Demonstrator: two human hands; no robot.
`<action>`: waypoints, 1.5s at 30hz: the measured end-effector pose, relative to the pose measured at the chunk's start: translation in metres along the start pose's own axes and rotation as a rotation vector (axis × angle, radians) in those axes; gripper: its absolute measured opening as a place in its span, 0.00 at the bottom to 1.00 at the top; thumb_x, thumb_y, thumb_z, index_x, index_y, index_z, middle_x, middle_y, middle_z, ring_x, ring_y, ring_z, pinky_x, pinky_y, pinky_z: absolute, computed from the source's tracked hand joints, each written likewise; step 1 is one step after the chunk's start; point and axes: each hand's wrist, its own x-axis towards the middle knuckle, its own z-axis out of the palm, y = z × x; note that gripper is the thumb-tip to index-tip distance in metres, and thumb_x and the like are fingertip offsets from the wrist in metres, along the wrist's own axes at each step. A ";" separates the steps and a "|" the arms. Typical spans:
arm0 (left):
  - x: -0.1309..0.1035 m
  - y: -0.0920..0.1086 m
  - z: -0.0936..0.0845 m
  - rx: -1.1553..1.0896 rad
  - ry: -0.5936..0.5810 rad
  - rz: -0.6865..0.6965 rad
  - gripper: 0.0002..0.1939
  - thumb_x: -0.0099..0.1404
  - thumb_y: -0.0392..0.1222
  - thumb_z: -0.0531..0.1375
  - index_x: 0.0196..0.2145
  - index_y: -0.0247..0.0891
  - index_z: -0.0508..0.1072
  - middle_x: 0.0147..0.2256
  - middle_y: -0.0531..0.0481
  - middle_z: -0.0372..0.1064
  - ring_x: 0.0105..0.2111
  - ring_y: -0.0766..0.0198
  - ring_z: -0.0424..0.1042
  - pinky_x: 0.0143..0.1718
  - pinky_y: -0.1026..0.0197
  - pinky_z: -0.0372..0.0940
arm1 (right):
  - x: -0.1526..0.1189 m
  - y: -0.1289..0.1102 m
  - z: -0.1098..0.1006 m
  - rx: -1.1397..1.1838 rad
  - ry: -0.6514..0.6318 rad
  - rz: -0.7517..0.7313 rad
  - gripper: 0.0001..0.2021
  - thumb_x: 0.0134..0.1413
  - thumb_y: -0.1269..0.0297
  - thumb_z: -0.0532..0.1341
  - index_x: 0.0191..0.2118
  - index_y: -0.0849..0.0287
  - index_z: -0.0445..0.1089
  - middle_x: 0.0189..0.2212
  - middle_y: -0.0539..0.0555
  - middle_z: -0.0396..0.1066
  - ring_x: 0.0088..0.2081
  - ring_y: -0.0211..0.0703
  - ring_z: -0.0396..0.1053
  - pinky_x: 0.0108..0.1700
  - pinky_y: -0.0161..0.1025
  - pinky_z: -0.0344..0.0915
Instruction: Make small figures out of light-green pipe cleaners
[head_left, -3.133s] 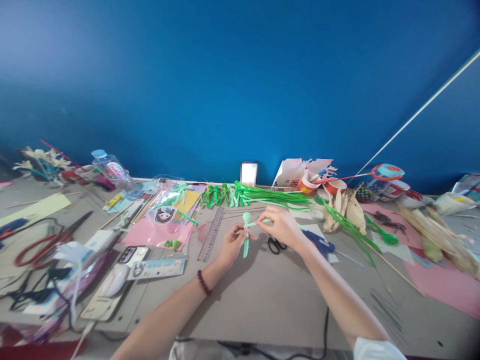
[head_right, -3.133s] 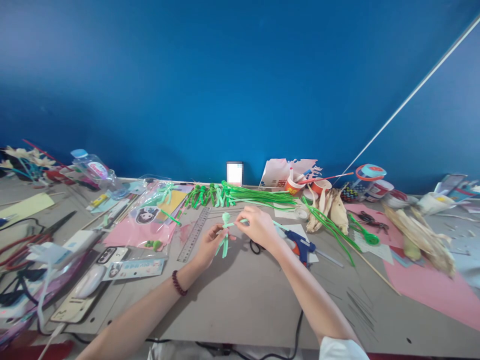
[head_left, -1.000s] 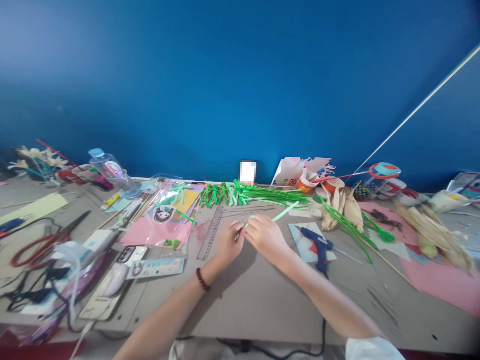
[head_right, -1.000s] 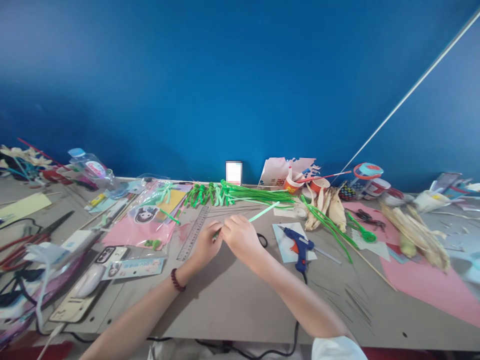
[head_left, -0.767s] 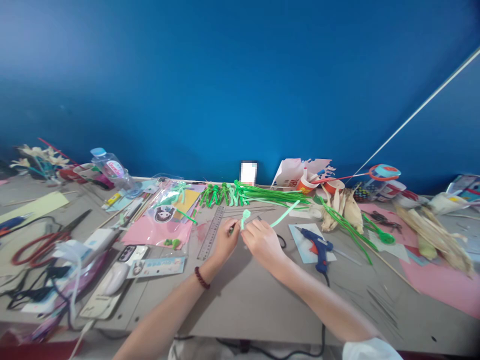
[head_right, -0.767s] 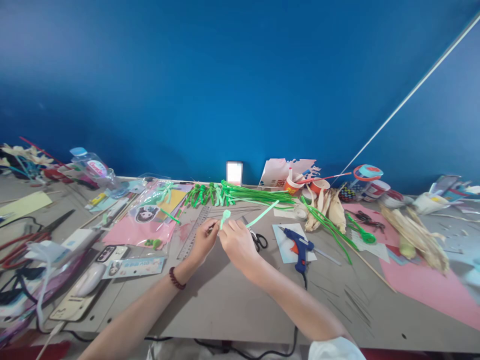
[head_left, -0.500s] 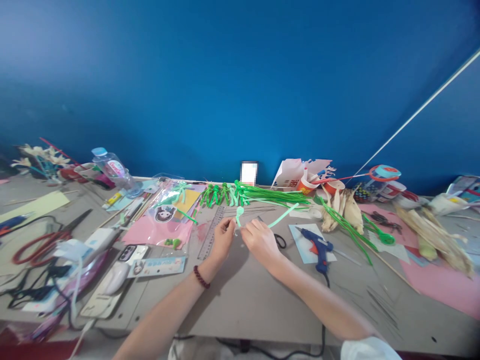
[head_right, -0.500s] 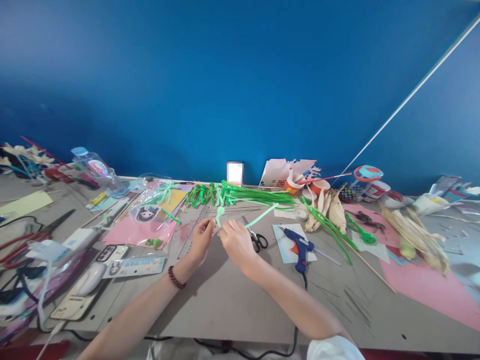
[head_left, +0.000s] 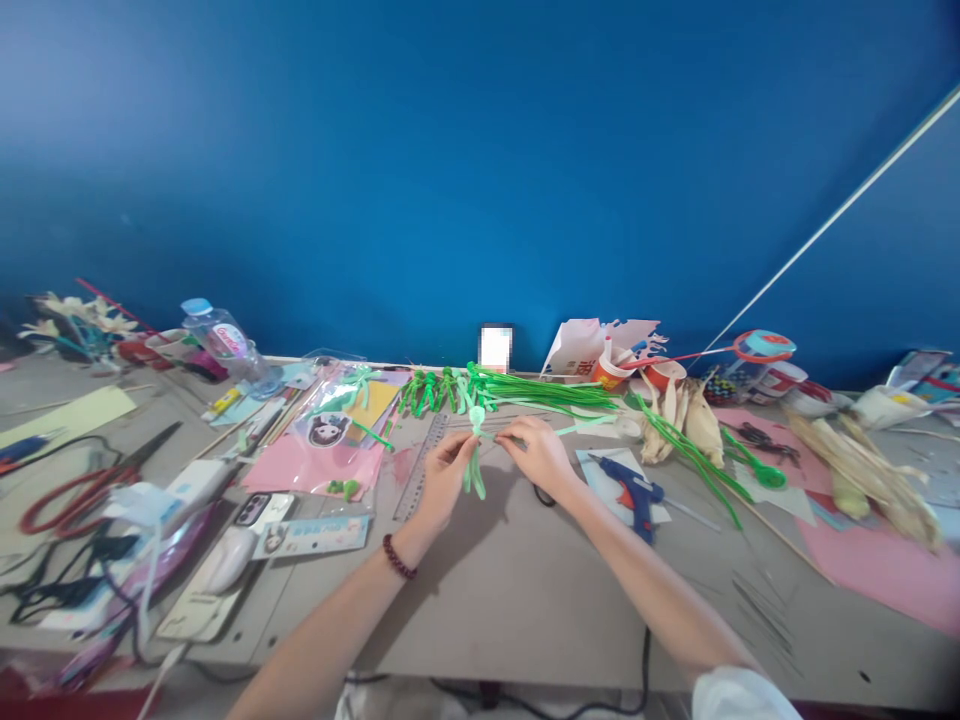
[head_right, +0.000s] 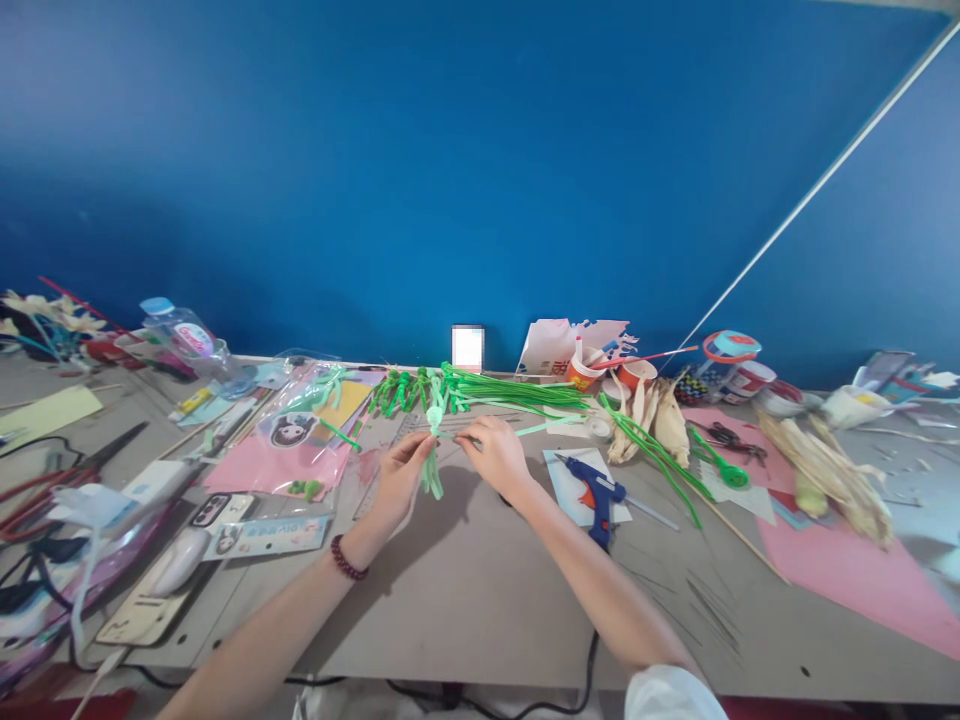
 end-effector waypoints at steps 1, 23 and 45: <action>0.001 -0.002 0.000 -0.051 0.002 -0.042 0.09 0.56 0.46 0.63 0.33 0.39 0.76 0.34 0.47 0.73 0.36 0.61 0.70 0.40 0.60 0.64 | 0.000 0.001 -0.001 0.022 -0.004 0.003 0.07 0.56 0.66 0.59 0.32 0.55 0.75 0.30 0.52 0.73 0.35 0.42 0.68 0.39 0.37 0.61; 0.005 -0.013 -0.002 -0.111 0.095 -0.224 0.11 0.51 0.46 0.66 0.31 0.36 0.77 0.30 0.48 0.74 0.30 0.64 0.70 0.31 0.63 0.62 | -0.004 -0.006 0.002 -0.103 -0.075 -0.011 0.07 0.56 0.67 0.60 0.32 0.54 0.76 0.32 0.50 0.72 0.33 0.39 0.68 0.36 0.35 0.59; 0.003 -0.020 -0.004 0.094 0.062 -0.028 0.11 0.59 0.48 0.58 0.30 0.38 0.74 0.28 0.50 0.70 0.30 0.63 0.68 0.32 0.63 0.62 | -0.004 -0.009 0.005 -0.070 -0.152 -0.032 0.06 0.56 0.68 0.60 0.33 0.55 0.76 0.32 0.51 0.74 0.37 0.41 0.69 0.40 0.37 0.61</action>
